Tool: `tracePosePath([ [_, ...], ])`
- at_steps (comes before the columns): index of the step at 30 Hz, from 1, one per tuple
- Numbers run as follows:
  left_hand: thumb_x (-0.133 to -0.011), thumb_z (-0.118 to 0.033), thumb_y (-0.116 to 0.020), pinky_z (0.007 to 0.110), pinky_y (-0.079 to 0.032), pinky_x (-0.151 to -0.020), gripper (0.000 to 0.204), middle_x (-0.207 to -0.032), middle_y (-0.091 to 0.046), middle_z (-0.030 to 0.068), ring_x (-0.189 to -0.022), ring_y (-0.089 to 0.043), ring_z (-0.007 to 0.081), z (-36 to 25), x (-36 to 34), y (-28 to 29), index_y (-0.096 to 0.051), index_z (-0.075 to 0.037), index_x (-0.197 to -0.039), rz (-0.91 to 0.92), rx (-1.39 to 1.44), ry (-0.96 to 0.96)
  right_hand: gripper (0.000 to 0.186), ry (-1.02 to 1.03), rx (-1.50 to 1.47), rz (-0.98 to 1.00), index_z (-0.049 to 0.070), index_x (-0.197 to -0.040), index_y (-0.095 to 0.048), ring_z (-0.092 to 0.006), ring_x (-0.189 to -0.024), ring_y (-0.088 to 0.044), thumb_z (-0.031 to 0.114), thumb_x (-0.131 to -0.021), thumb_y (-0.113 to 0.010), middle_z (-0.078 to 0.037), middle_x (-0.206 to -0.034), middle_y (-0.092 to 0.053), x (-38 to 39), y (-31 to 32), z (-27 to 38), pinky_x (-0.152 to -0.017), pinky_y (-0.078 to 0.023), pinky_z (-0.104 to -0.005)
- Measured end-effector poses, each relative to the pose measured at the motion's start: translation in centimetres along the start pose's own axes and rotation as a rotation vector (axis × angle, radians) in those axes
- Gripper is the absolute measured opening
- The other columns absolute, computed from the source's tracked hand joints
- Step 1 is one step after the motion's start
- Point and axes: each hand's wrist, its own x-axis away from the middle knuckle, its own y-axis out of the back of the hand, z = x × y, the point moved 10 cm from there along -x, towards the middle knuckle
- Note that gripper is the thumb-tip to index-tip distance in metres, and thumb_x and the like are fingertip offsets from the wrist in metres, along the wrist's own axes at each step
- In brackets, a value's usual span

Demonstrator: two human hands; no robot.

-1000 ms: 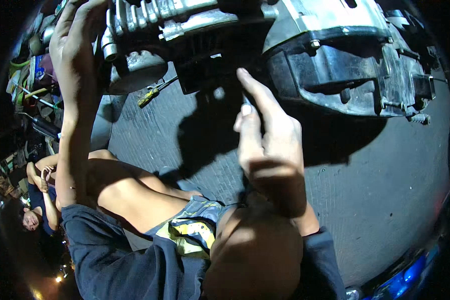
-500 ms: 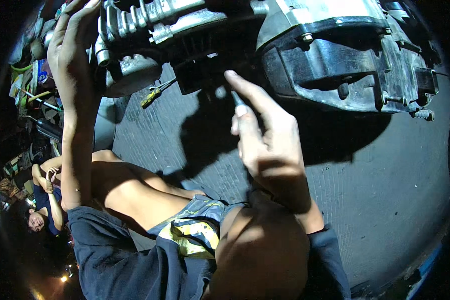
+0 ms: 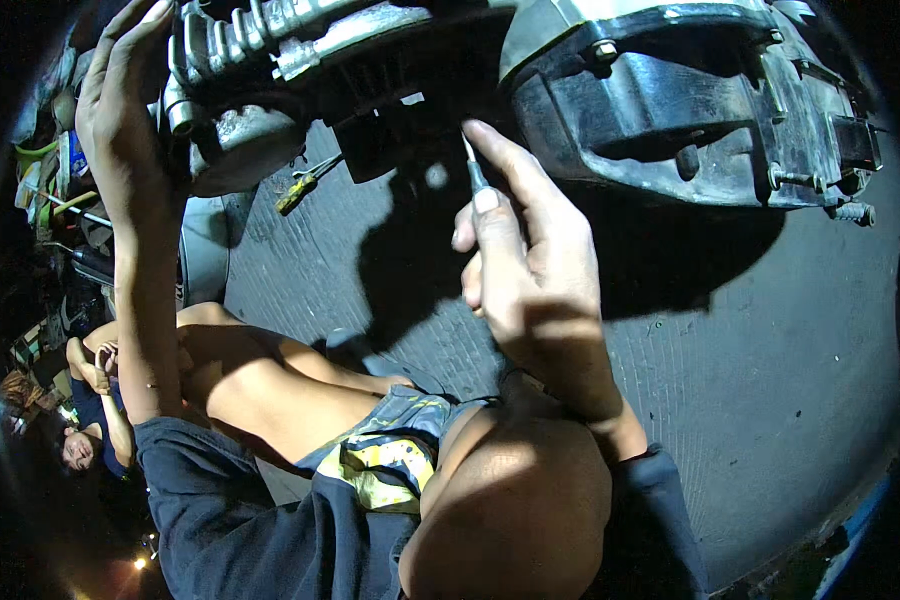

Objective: Repairing or maintaining motorcycle engine components on the ground.

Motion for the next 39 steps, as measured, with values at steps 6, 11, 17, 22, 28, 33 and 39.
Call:
tracePosePath([
  [6,-0.103,-0.027,-0.038,0.038,-0.039,-0.111,0.044,-0.138,-0.054,0.0158,-0.128,-0.053,0.0257,0.1,-0.5,0.3,-0.058,0.001,-0.13,-0.009,-0.021,-0.036,0.042,-0.283,-0.663,0.196,0.003,-0.143,-0.043,-0.0059,-0.046,-0.045,0.013,-0.102,-0.04,-0.007,-0.08,-0.053,0.6,-2.2,-1.3,-0.043,-0.043,-0.021],
  [11,-0.103,-0.025,-0.038,0.037,-0.038,-0.111,0.043,-0.137,-0.055,0.016,-0.127,-0.054,0.0252,0.0,-0.4,0.4,-0.058,0.002,-0.13,0.002,-0.085,-0.075,0.038,-0.374,-1.108,0.21,0.005,-0.138,-0.038,-0.0143,-0.046,-0.05,0.016,-0.103,-0.045,-0.012,-0.081,-0.055,0.9,-3.0,-2.0,-0.043,-0.046,-0.0299],
  [17,-0.101,-0.019,-0.038,0.038,-0.039,-0.111,0.04,-0.135,-0.056,0.0178,-0.126,-0.054,0.0271,-1.1,0.1,-0.1,-0.058,0.005,-0.127,0.052,-0.208,-0.203,0.035,-0.31,-0.939,0.24,0.005,-0.136,-0.039,-0.0083,-0.049,-0.045,0.02,-0.104,-0.036,-0.007,-0.081,-0.047,1.1,-3.9,-1.5,-0.043,-0.043,-0.0241],
  [22,-0.101,-0.016,-0.037,0.037,-0.04,-0.11,0.038,-0.135,-0.056,0.0184,-0.126,-0.055,0.0272,-1.1,0.1,0.0,-0.058,0.004,-0.126,0.048,-0.172,-0.224,0.034,-0.43,-1.086,0.103,0.009,-0.137,-0.042,-0.009,-0.051,-0.043,0.021,-0.106,-0.035,-0.006,-0.087,-0.045,1.2,-2.6,-2.3,-0.044,-0.039,-0.0235],
  [28,-0.101,-0.019,-0.038,0.038,-0.041,-0.109,0.04,-0.135,-0.056,0.0188,-0.126,-0.055,0.0278,-1.6,0.2,0.0,-0.058,0.004,-0.128,0.067,-0.292,-0.265,0.033,-0.452,-0.892,0.251,0.01,-0.135,-0.044,-0.0087,-0.046,-0.041,0.022,-0.106,-0.036,-0.006,-0.082,-0.046,1.5,-4.0,-2.1,-0.042,-0.037,-0.0243],
  [33,-0.101,-0.022,-0.037,0.039,-0.041,-0.108,0.043,-0.133,-0.057,0.0187,-0.124,-0.056,0.0281,-2.5,0.6,-0.4,-0.056,0.003,-0.13,0.091,-0.318,-0.367,0.028,-0.466,-0.956,0.048,0.007,-0.129,-0.045,-0.0074,-0.046,-0.041,0.02,-0.105,-0.039,-0.007,-0.079,-0.046,1.3,-2.5,-2.7,-0.04,-0.035,-0.0231],
  [39,-0.101,-0.025,-0.041,0.039,-0.042,-0.107,0.044,-0.135,-0.055,0.0204,-0.125,-0.055,0.0285,-3.0,0.8,-0.5,-0.055,0.005,-0.13,0.1,-0.358,-0.449,0.027,-0.481,-0.978,-0.024,0.004,-0.126,-0.043,-0.0074,-0.046,-0.04,0.02,-0.103,-0.041,-0.008,-0.08,-0.047,1.6,-1.9,-3.3,-0.04,-0.034,-0.023],
])
